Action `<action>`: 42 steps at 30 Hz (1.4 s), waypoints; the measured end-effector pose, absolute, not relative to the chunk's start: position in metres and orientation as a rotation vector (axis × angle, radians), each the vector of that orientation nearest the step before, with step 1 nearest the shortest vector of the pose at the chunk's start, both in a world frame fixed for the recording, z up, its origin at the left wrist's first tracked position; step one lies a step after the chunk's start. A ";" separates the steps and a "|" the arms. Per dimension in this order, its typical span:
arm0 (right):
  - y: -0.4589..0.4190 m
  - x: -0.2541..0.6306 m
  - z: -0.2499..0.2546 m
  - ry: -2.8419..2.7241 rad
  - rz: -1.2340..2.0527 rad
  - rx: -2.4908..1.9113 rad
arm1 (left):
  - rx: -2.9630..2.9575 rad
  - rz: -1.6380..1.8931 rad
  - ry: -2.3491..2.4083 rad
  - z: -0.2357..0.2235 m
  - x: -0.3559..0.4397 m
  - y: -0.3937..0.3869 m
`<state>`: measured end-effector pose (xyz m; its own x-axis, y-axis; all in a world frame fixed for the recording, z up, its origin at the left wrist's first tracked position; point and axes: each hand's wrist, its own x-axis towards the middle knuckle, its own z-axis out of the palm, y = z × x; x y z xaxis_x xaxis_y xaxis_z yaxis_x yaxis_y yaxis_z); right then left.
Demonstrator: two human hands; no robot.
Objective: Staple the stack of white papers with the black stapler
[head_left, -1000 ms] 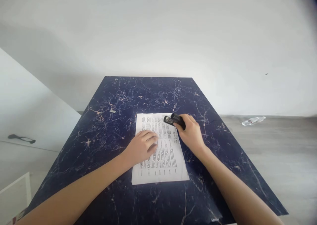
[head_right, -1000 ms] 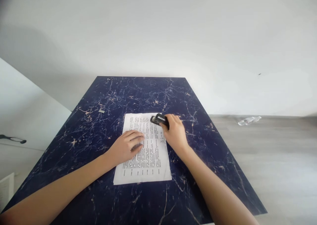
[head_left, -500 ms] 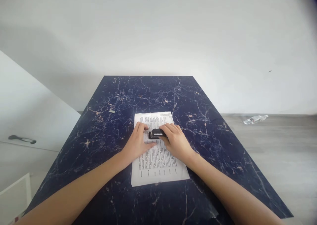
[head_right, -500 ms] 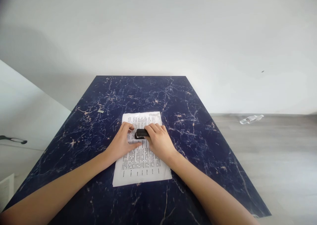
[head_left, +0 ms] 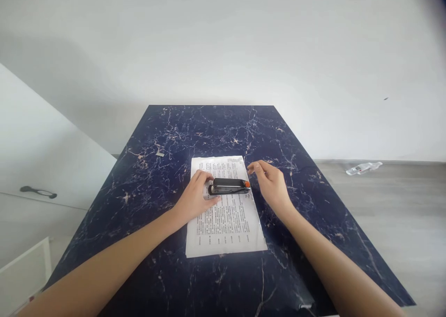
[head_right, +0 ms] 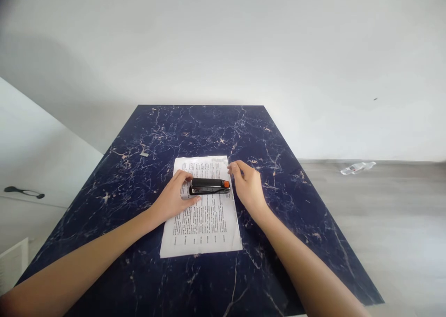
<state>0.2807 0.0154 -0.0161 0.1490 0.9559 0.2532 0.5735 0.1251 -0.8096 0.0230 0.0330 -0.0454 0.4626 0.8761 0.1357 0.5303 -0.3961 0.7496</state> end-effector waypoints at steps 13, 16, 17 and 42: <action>0.015 0.270 -0.033 -1.308 1.293 -1.587 | 1.548 1.060 1.146 -0.054 0.015 0.046; 0.016 0.272 -0.031 -1.363 1.275 -1.610 | 1.449 1.169 1.122 -0.059 0.015 0.048; 0.016 0.273 -0.031 -1.383 1.265 -1.624 | 1.412 1.193 1.112 -0.061 0.015 0.048; 0.016 0.273 -0.026 -1.796 0.924 -1.697 | 1.410 1.198 1.101 -0.064 0.016 0.050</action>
<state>0.2730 0.0159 -0.0261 -0.0993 0.9906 -0.0942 0.6528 -0.0066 -0.7575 0.0157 0.0503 -0.0637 0.1148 0.9838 0.1376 0.0548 -0.1445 0.9880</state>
